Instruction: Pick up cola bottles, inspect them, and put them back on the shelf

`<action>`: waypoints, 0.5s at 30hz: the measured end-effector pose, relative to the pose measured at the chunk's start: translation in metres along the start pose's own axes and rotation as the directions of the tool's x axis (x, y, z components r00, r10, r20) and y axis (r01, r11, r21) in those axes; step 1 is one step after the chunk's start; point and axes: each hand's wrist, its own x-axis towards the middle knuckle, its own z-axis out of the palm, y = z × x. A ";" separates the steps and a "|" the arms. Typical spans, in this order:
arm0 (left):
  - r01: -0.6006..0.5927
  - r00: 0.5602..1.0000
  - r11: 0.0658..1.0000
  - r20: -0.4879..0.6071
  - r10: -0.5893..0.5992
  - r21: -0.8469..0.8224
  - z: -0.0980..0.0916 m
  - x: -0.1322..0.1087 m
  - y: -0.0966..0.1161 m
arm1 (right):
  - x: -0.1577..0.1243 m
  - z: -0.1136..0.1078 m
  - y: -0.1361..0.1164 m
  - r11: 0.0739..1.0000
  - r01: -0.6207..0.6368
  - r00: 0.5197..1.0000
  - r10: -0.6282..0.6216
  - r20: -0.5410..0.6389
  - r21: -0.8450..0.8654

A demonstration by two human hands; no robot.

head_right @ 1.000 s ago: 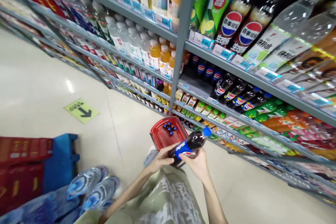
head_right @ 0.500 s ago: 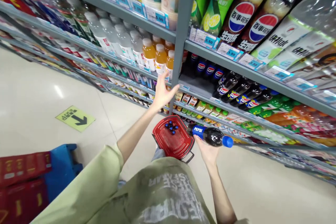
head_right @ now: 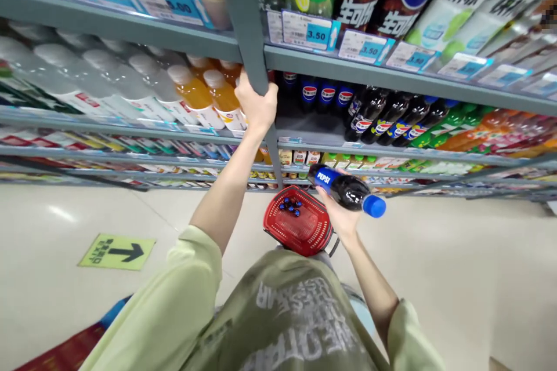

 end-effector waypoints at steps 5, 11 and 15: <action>-0.018 1.000 1.000 -0.013 0.018 0.016 0.000 0.000 -0.002 | 0.025 0.028 -0.013 0.986 0.164 0.976 -0.164 -0.142 -0.007; -0.024 1.000 0.999 -0.001 0.024 0.026 0.001 0.000 -0.002 | 0.061 0.050 -0.020 0.973 0.222 0.965 -0.211 -0.154 0.063; -0.025 0.999 0.998 -0.021 0.026 0.061 -0.001 -0.001 0.003 | 0.090 0.063 -0.009 0.980 0.194 0.970 -0.198 -0.140 -0.043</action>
